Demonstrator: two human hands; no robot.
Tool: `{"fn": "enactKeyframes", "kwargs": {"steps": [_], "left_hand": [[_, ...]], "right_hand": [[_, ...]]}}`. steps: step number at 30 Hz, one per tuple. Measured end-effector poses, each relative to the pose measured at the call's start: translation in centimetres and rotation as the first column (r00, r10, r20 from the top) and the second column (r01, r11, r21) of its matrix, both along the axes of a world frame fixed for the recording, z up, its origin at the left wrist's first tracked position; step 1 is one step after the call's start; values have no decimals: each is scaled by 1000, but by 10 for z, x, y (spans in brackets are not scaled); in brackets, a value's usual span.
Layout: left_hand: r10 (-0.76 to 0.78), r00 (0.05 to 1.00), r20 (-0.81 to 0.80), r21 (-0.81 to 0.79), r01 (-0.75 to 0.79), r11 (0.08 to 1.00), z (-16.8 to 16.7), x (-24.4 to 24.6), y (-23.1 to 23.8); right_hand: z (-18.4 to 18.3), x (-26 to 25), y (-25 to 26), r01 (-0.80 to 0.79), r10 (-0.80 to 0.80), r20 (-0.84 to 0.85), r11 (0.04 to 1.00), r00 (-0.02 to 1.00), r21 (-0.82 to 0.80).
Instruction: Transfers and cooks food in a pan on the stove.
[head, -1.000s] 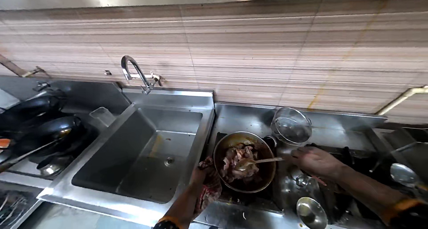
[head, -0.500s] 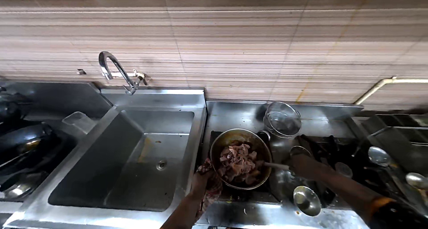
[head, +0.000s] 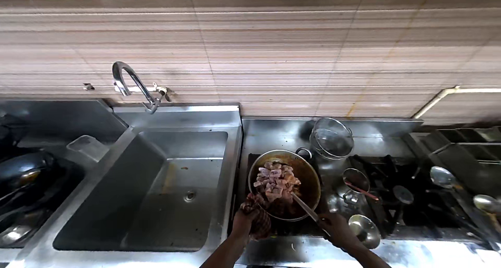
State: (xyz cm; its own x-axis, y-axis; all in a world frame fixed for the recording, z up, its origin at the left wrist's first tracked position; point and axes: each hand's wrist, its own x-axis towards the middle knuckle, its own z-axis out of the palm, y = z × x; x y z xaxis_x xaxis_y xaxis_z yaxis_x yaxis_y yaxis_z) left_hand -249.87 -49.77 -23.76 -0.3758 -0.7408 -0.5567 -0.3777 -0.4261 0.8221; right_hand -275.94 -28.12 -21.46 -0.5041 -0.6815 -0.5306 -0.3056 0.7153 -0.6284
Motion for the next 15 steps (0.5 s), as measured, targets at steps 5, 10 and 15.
{"fn": "enactKeyframes", "kwargs": {"steps": [5, 10, 15], "left_hand": [[3, 1000, -22, 37, -2, 999, 6, 2, 1], [-3, 999, -41, 49, 5, 999, 5, 3, 0], [4, 1000, -22, 75, -3, 997, 7, 2, -4]], "right_hand": [[52, -12, 2, -131, 112, -337, 991, 935, -32], [99, 6, -29, -267, 334, -609, 943, 720, 201], [99, -16, -72, -318, 443, -736, 894, 513, 317]]}}
